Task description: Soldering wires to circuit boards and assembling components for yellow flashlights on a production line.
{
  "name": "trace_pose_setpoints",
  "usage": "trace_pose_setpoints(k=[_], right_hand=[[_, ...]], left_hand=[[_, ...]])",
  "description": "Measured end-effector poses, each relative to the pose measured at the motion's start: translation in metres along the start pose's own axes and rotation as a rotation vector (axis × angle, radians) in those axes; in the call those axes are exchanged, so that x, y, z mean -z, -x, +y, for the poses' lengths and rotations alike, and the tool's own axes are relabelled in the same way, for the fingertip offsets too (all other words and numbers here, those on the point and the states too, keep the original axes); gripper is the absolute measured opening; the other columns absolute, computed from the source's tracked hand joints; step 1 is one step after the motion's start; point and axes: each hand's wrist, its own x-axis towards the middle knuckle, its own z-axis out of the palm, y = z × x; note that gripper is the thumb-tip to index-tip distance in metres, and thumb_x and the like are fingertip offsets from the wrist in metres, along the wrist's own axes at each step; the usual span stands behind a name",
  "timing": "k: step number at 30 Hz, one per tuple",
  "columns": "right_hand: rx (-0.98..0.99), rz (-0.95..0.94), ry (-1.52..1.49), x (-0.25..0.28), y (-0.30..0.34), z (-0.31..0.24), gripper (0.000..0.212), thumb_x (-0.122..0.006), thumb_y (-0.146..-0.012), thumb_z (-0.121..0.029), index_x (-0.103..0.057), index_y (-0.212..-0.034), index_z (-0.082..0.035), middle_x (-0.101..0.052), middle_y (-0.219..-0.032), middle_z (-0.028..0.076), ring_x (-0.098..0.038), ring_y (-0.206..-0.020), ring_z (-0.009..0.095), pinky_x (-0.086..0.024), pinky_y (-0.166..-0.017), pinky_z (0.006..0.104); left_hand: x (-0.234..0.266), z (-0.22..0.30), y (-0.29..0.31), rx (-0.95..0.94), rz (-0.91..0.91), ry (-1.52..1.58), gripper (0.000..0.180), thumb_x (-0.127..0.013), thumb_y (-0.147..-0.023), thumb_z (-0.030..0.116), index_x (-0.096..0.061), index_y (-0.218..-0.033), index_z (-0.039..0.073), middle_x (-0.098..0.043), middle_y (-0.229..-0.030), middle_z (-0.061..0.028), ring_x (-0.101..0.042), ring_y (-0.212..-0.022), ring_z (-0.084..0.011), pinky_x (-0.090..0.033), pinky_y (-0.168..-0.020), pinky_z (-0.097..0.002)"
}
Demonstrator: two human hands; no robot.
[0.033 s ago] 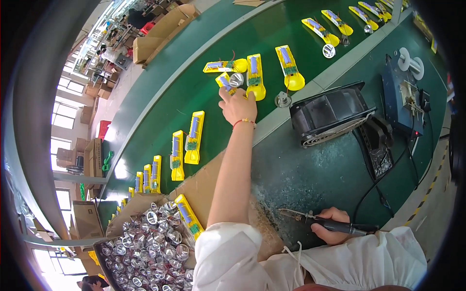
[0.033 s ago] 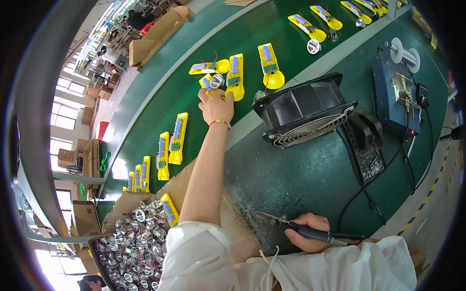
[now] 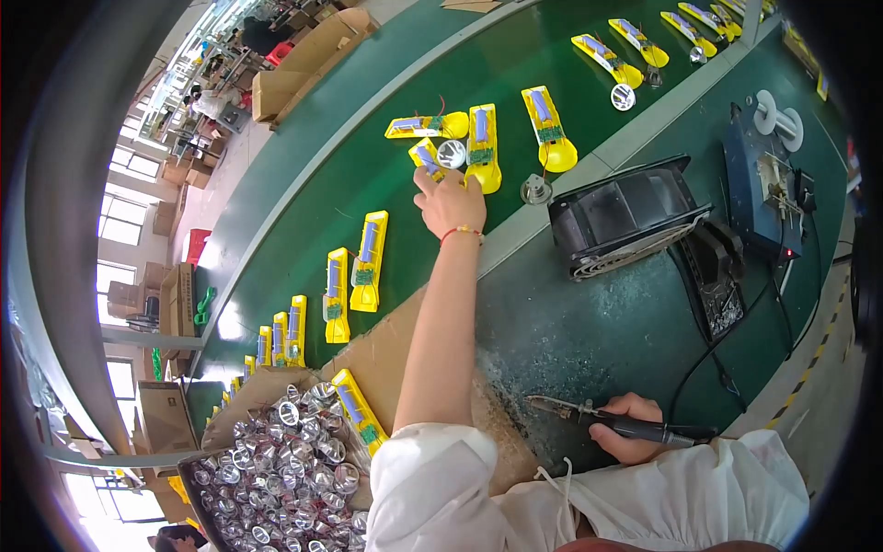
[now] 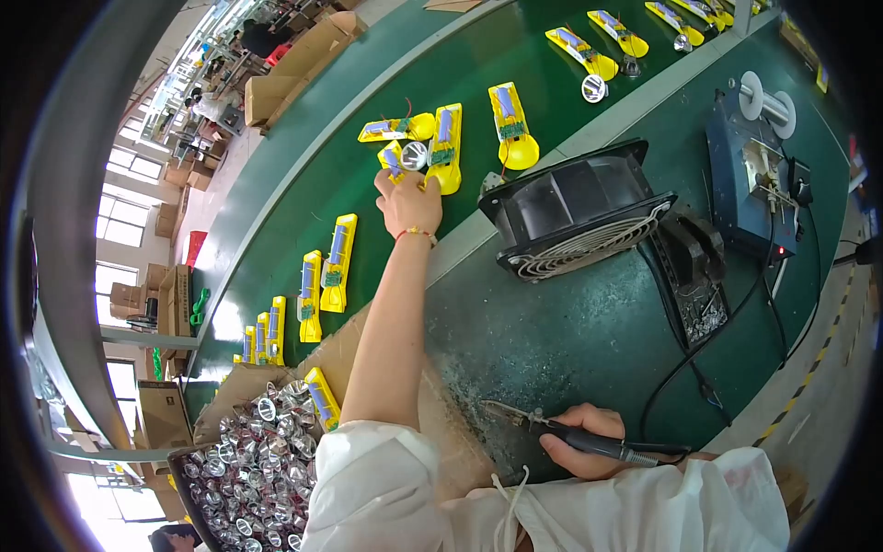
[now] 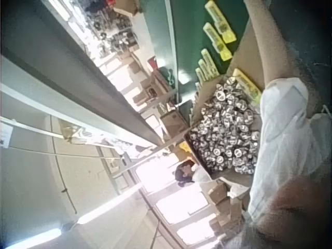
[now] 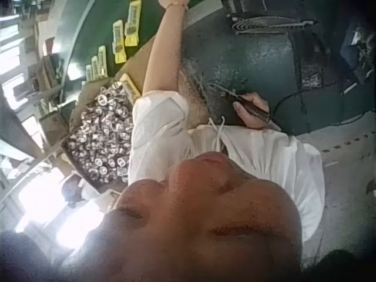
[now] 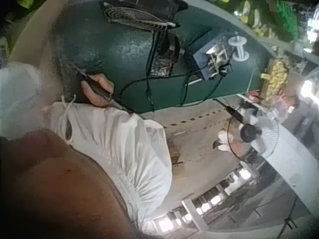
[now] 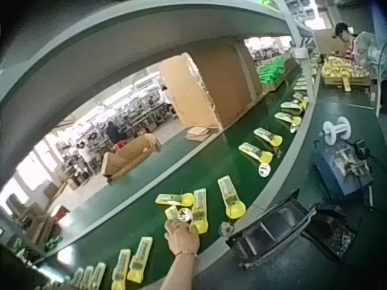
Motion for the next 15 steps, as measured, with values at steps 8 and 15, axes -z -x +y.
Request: trace_pose_setpoints(k=[8,15], right_hand=[[-0.065,-0.026,0.024,0.0,0.002,0.0,0.02,-0.071,-0.068,-0.008,-0.055,-0.078,-0.003,-0.061,-0.063,0.007,-0.059,-0.053,0.013,-0.045,-0.049,0.0251],[-0.223,-0.012,0.029,0.003,0.009,0.002,0.016,-0.063,-0.077,-0.008,-0.05,-0.084,-0.001,-0.061,-0.064,0.006,-0.057,-0.059,0.01,-0.045,-0.055,0.0244]], left_hand=[[0.112,-0.094,0.104,-0.287,-0.304,0.287,0.018,-0.055,-0.076,0.017,-0.061,-0.078,0.0,-0.041,-0.124,-0.0198,-0.05,-0.102,-0.0363,-0.042,-0.084,-0.0397],[0.183,-0.151,0.242,-0.014,0.009,0.368,0.009,-0.055,-0.077,0.004,-0.06,-0.076,-0.003,-0.038,-0.127,-0.019,-0.039,-0.115,-0.0323,-0.033,-0.095,-0.0378]])
